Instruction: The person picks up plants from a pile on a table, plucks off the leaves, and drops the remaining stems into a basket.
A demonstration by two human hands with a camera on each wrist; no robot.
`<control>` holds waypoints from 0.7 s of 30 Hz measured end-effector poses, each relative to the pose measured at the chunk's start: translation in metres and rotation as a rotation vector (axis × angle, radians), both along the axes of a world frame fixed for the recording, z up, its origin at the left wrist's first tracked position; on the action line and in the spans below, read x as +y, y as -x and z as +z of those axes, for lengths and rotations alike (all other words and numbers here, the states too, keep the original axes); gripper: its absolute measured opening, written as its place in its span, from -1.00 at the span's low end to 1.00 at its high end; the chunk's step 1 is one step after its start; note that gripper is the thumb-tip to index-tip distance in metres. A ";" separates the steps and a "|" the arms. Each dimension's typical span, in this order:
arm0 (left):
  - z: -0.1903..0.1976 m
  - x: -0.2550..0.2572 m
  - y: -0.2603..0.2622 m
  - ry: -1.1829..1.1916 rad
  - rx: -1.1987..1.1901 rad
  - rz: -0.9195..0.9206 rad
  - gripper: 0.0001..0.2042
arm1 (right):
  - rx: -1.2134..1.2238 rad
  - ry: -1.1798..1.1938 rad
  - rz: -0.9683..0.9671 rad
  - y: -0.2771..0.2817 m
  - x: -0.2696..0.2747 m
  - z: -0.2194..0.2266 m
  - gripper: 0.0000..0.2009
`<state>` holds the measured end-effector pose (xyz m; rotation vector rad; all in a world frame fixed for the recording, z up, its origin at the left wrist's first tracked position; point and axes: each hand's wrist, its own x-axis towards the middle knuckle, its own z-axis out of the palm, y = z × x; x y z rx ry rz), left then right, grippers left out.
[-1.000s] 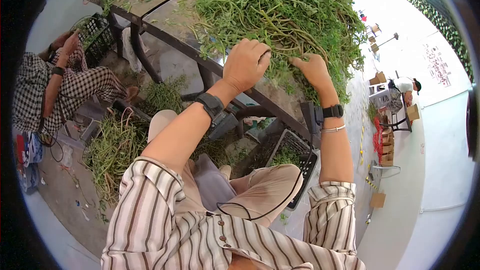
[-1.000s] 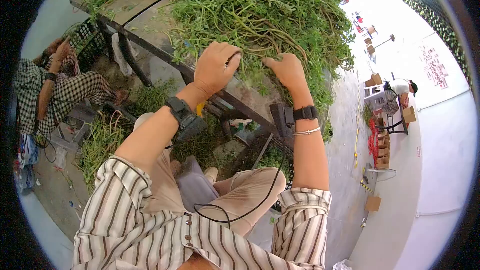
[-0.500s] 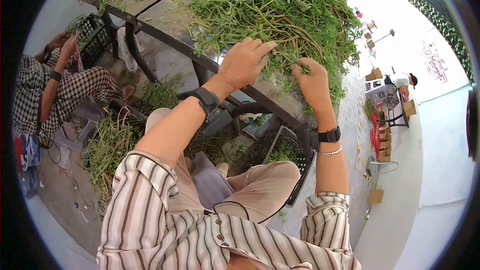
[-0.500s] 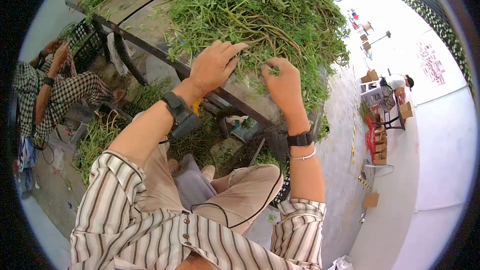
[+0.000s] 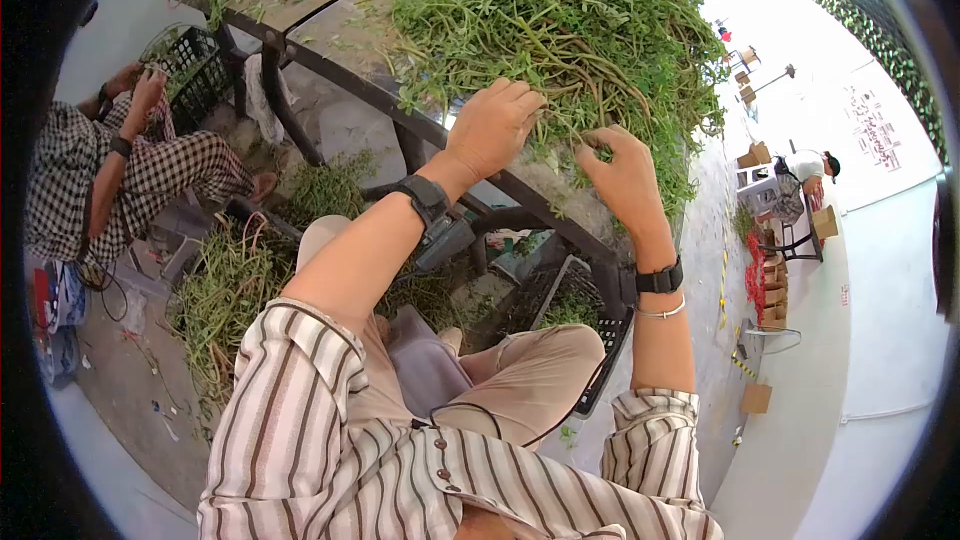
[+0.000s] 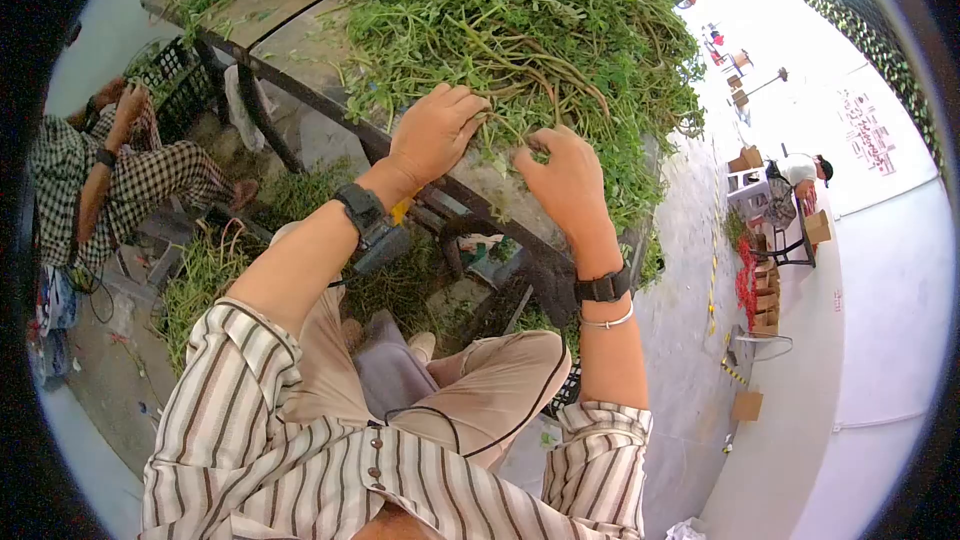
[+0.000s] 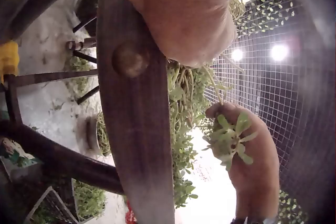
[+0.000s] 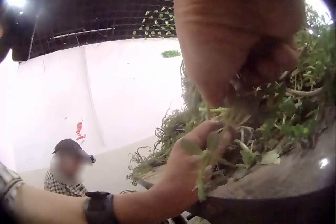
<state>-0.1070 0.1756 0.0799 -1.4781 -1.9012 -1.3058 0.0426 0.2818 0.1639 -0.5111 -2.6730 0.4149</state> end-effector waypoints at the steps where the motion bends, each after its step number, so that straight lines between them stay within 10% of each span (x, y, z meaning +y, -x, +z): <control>1: 0.000 -0.001 0.000 0.003 -0.004 0.002 -0.83 | 0.003 0.013 -0.002 -0.001 0.000 -0.001 -0.77; 12: 0.000 0.001 0.000 -0.017 0.016 0.016 -0.90 | 0.256 0.010 -0.016 0.013 0.022 -0.007 -0.81; 14: -0.004 0.002 0.003 -0.038 -0.001 0.035 -0.91 | 0.464 0.627 -0.144 0.012 0.034 -0.001 -0.83; 19: -0.002 -0.001 -0.001 -0.037 0.005 0.010 -0.88 | 0.593 0.957 -0.083 0.007 0.035 0.019 -0.80; 21: 0.002 -0.004 -0.002 0.003 -0.019 -0.018 -0.85 | 0.228 1.047 -0.054 0.005 0.045 0.017 -0.75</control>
